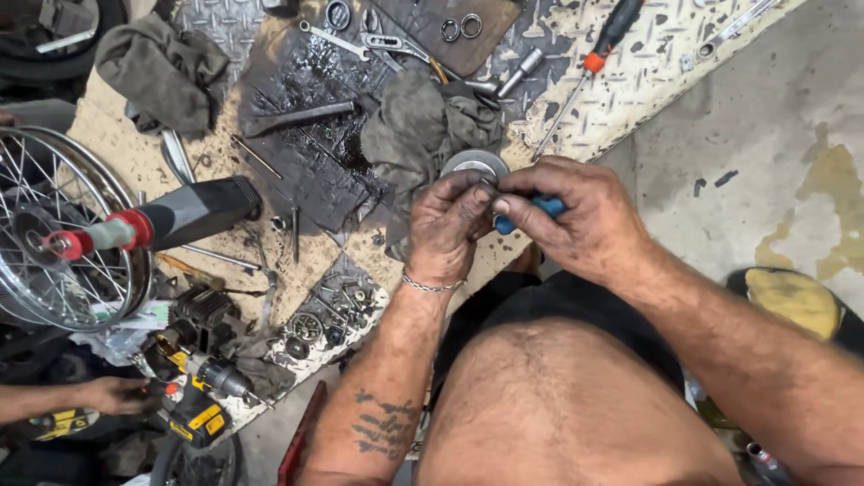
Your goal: The person uses a screwdriver to work on a circular metal part on a workbench. They then pick up a small metal piece and place it into the part. Finally, they lift a larger engine casing and place the circular part into it.
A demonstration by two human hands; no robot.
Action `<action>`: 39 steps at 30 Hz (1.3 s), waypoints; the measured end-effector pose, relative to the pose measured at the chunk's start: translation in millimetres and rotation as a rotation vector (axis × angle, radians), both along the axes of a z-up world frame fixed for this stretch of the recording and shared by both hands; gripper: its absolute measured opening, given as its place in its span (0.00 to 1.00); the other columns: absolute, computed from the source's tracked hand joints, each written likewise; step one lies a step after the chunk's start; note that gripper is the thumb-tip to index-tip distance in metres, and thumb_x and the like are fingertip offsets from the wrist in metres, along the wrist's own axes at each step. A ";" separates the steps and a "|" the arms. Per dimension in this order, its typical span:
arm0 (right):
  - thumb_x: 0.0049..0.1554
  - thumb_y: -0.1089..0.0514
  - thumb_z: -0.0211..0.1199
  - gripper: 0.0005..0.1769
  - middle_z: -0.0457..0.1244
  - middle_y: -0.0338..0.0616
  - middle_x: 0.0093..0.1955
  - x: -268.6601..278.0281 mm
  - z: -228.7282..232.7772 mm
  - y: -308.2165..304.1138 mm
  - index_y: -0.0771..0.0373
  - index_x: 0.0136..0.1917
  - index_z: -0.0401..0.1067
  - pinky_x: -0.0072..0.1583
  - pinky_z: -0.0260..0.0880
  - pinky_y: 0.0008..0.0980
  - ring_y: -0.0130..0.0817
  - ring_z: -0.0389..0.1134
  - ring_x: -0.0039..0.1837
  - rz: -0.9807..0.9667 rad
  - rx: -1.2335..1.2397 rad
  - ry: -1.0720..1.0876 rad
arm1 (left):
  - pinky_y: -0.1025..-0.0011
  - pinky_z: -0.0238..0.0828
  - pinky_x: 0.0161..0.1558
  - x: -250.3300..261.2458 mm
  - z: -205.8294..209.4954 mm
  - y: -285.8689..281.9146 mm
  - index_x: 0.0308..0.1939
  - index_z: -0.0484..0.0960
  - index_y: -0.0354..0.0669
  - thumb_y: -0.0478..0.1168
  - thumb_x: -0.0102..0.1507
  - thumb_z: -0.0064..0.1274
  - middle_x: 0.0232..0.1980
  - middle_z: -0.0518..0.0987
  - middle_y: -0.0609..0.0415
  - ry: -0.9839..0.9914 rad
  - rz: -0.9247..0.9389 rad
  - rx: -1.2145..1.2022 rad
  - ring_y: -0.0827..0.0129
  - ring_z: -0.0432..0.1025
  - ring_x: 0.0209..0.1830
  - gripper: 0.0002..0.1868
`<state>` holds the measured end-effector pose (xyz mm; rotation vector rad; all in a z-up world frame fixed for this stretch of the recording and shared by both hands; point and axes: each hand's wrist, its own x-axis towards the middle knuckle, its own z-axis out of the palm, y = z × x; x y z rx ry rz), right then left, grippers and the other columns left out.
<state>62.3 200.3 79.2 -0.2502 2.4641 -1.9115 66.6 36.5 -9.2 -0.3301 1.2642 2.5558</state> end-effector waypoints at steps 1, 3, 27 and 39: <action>0.55 0.63 0.64 0.04 0.63 0.48 0.32 -0.3 -0.5 -0.9 0.63 0.46 0.76 0.37 0.65 0.35 0.40 0.65 0.35 0.003 0.001 0.001 | 0.85 0.55 0.17 0.9 -2.2 0.2 0.38 0.81 0.36 0.30 0.58 0.56 0.24 0.75 0.46 0.001 0.003 0.001 0.78 0.64 0.16 0.05; 0.55 0.62 0.64 0.03 0.63 0.47 0.33 1.8 -2.7 -2.6 0.63 0.44 0.76 0.37 0.64 0.35 0.40 0.66 0.36 -0.005 -0.005 0.002 | 0.84 0.59 0.18 5.6 -7.4 0.6 0.38 0.81 0.36 0.30 0.58 0.57 0.30 0.79 0.41 0.013 0.037 -0.008 0.70 0.73 0.22 0.05; 0.53 0.60 0.65 0.02 0.65 0.49 0.32 16.5 -13.5 -10.5 0.59 0.40 0.75 0.38 0.64 0.34 0.39 0.67 0.38 -0.077 0.053 -0.197 | 0.85 0.53 0.15 -2.6 32.4 16.2 0.35 0.76 0.41 0.34 0.62 0.52 0.14 0.60 0.63 -0.125 0.272 -0.034 0.83 0.55 0.11 0.02; 0.55 0.63 0.64 0.10 0.66 0.54 0.34 11.4 11.3 2.0 0.65 0.51 0.75 0.40 0.66 0.36 0.41 0.66 0.37 -0.023 0.083 -0.276 | 0.85 0.54 0.14 -8.1 26.3 -2.8 0.38 0.78 0.36 0.34 0.61 0.55 0.18 0.66 0.58 -0.079 0.028 -0.033 0.83 0.54 0.11 0.04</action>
